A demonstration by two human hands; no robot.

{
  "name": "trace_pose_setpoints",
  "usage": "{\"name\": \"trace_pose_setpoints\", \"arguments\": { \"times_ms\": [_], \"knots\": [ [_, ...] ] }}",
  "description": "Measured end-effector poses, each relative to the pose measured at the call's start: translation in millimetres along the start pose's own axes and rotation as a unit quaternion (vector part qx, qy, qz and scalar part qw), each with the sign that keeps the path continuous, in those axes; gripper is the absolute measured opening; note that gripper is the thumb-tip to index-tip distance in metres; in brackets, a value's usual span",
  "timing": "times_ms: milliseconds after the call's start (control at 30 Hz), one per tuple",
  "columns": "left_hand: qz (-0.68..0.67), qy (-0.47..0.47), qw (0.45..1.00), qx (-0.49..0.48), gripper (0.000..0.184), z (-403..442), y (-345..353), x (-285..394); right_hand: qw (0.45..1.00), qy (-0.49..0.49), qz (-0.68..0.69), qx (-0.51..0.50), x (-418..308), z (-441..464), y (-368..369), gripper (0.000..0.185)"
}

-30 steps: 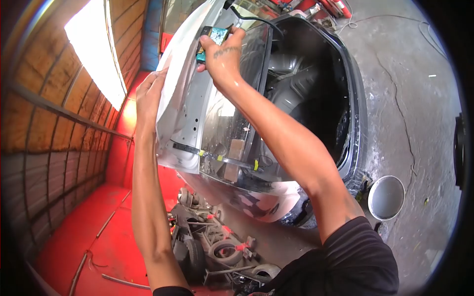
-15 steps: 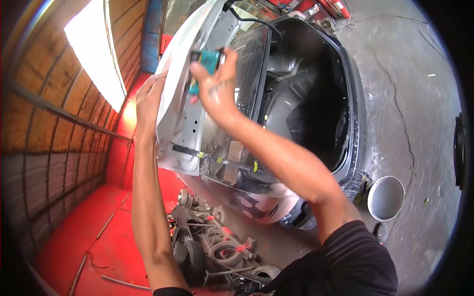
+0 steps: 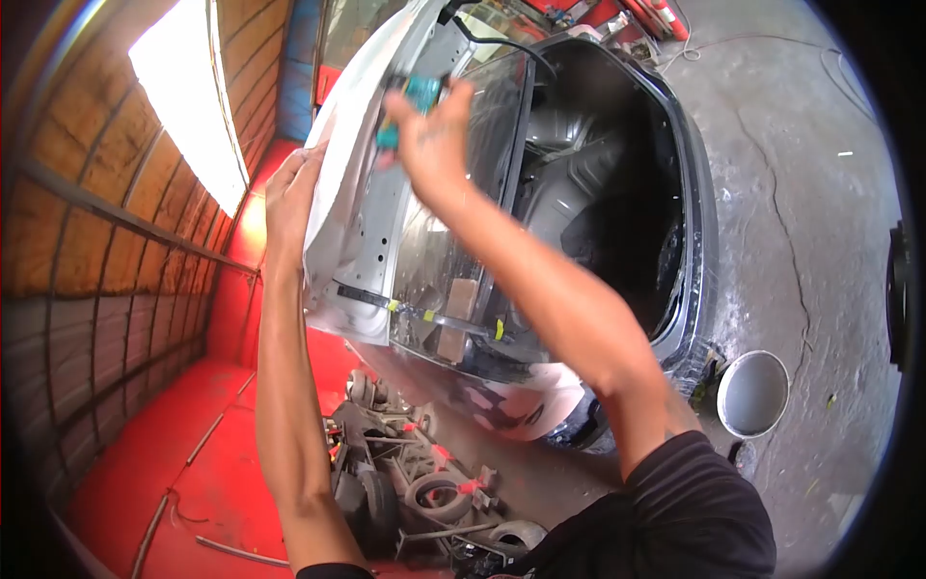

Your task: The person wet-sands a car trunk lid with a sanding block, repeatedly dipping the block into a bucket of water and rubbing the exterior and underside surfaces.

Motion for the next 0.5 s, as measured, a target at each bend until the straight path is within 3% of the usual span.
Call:
{"name": "trace_pose_setpoints", "arguments": {
  "times_ms": [67,133,233,367,500],
  "knots": [
    [-0.002,-0.013,1.000,0.004,0.033,3,4,5,0.999,0.031,0.005,-0.009,2,-47,-1,0.062],
    [-0.007,-0.034,0.999,0.008,0.033,-2,7,11,1.000,0.015,-0.004,-0.007,3,-37,-5,0.063],
    [0.018,0.024,1.000,0.003,0.033,1,3,9,0.999,-0.026,-0.026,0.002,0,30,-6,0.064],
    [-0.012,0.021,1.000,-0.004,0.033,7,1,-5,0.999,-0.021,-0.029,-0.008,2,-30,-4,0.064],
    [-0.007,0.011,1.000,-0.001,0.032,1,5,3,0.999,-0.026,-0.031,-0.023,1,-13,-9,0.063]
  ]
}}
Point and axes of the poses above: each hand's wrist, its own z-axis towards the middle knuckle, its own y-axis out of the palm, x = y × z, the point moved 3 cm from there along z, towards the middle knuckle, and after that the axes turned 11 degrees about y, right-handed, at the moved point
